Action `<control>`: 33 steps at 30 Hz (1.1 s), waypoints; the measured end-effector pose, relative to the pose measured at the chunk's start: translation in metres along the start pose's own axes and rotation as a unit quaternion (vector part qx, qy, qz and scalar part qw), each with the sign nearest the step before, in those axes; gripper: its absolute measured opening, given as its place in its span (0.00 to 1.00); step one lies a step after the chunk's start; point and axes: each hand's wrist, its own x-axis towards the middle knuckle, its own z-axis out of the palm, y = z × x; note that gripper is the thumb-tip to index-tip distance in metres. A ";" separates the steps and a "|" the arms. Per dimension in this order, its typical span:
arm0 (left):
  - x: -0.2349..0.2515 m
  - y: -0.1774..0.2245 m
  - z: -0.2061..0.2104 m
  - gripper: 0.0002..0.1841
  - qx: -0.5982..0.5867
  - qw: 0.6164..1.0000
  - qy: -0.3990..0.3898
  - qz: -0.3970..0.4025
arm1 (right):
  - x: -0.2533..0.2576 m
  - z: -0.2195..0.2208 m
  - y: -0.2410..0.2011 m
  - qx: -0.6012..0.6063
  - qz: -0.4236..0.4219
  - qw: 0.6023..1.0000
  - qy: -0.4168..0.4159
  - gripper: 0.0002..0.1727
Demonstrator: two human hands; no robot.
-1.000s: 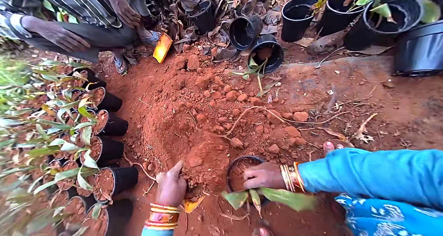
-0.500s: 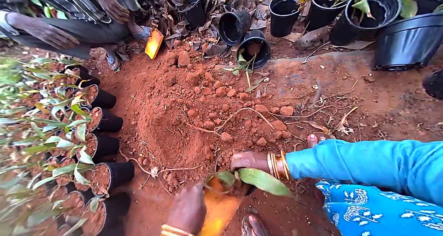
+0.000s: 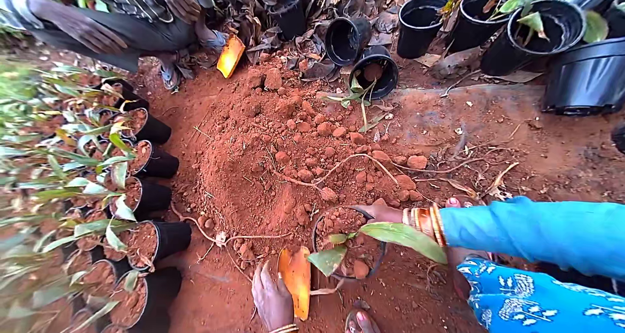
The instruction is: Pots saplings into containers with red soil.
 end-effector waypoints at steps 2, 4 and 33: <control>-0.004 0.010 -0.012 0.21 -0.060 0.997 0.004 0.042 | -0.029 -0.013 -0.032 -0.037 0.014 0.999 -0.015 0.37; -0.008 0.018 -0.021 0.20 -0.125 0.989 -0.027 0.068 | -0.046 -0.019 -0.053 -0.076 0.027 0.996 -0.033 0.38; 0.225 0.146 -0.156 0.14 -0.485 0.863 0.111 -0.092 | 0.033 -0.240 -0.015 -0.166 -0.019 0.866 0.471 0.34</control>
